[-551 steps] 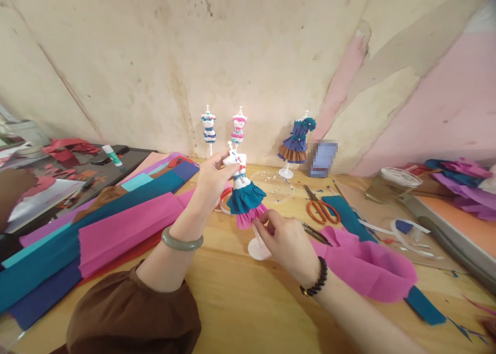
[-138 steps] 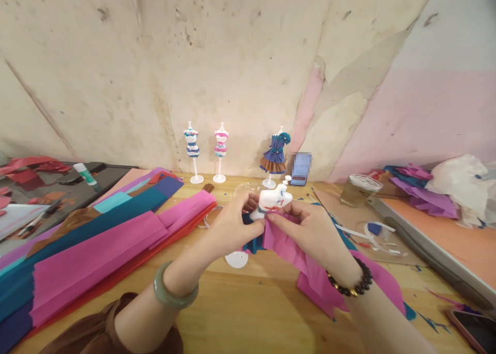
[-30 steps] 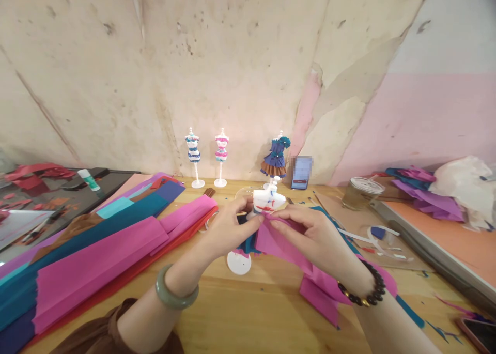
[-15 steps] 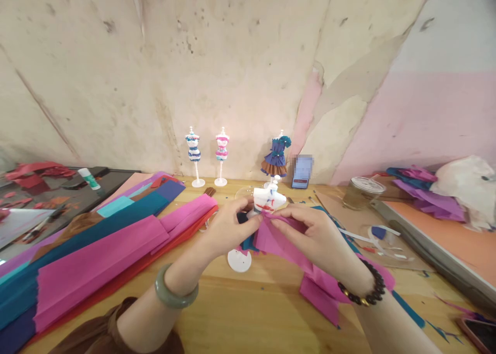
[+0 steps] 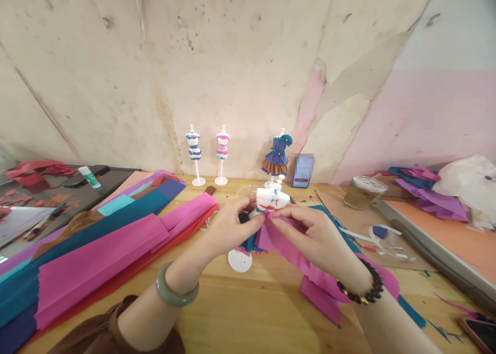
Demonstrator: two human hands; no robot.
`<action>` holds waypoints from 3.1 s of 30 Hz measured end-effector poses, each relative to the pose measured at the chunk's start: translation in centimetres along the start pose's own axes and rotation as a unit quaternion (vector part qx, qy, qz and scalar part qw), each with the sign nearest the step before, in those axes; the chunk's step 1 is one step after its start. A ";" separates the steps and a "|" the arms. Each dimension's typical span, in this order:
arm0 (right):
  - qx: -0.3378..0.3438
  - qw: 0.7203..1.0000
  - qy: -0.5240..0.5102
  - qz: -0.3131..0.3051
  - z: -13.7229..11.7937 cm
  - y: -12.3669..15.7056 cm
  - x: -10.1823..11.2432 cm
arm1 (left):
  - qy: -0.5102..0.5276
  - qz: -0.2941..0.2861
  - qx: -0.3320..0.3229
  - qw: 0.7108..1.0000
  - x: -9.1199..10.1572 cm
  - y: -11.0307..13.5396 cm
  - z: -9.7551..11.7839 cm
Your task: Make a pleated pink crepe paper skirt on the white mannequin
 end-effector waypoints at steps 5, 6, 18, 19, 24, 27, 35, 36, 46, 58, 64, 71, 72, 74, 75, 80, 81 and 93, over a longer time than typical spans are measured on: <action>-0.052 0.998 -0.017 0.017 0.8 0.1 0.1 | 0.009 -0.037 -0.021 0.999 -0.7 0.0 0.2; -0.061 0.998 -0.022 0.019 0.9 0.1 0.1 | 0.010 -0.039 -0.024 0.999 -0.7 0.0 0.2; -0.069 0.997 -0.020 -0.018 1.2 0.1 -0.3 | 0.008 -0.029 -0.025 0.999 -0.7 0.1 0.3; -0.063 0.998 -0.018 -0.021 1.1 0.1 -0.3 | 0.008 -0.029 -0.023 0.999 -0.7 0.1 0.2; -0.072 0.997 -0.022 -0.024 1.4 0.1 -0.3 | 0.020 -0.038 -0.022 0.999 -0.7 0.1 0.3; -0.099 0.994 -0.031 -0.024 1.9 0.2 -0.3 | 0.029 -0.044 -0.035 0.998 -0.8 0.1 0.6; -0.111 0.993 -0.039 -0.015 1.9 0.1 0.0 | 0.018 -0.039 -0.034 0.999 -1.0 0.1 0.4; -0.111 0.993 -0.035 -0.015 1.8 0.1 0.0 | 0.020 -0.038 -0.035 0.998 -1.0 0.1 0.4; -0.113 0.993 -0.016 -0.014 1.8 0.1 0.1 | 0.009 -0.029 -0.030 0.999 -1.2 0.5 1.2; -0.100 0.995 0.017 0.013 1.8 0.2 0.2 | 0.015 -0.039 -0.050 0.998 -1.4 0.5 1.4; -0.116 0.993 0.026 0.004 2.2 0.2 0.4 | 0.026 -0.057 -0.051 0.997 -1.4 0.6 1.7; -0.070 0.997 0.039 0.009 1.1 0.1 0.3 | 0.004 -0.027 -0.023 0.999 -0.9 0.7 1.2; -0.064 0.997 0.034 0.008 0.9 0.1 0.2 | -0.007 -0.016 -0.023 1.000 -0.8 0.7 1.1; -0.056 0.998 0.025 0.006 0.7 0.1 0.2 | -0.027 -0.006 -0.031 0.999 -0.6 0.7 1.2; -0.054 0.998 0.022 0.005 0.7 0.1 0.1 | -0.038 -0.006 -0.038 0.999 -0.5 0.7 1.4; -0.060 0.998 0.030 -0.009 1.0 0.1 0.2 | -0.059 -0.018 -0.051 0.997 -0.2 0.5 1.7; -0.063 0.997 0.033 -0.012 1.1 0.1 0.2 | -0.057 -0.021 -0.047 0.997 -0.1 0.4 1.6; 0.030 0.993 0.091 0.073 -1.1 0.6 1.5 | 0.069 0.025 0.088 0.993 0.3 -0.2 -2.1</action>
Point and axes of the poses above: each hand's wrist, its own y-axis away from the middle knuckle, its own x-axis out of the back of the hand, z = x × y, the point moved 9 cm from there along -y, towards the middle knuckle, and after that the axes turned 2 degrees about y, right-handed, at the moved point
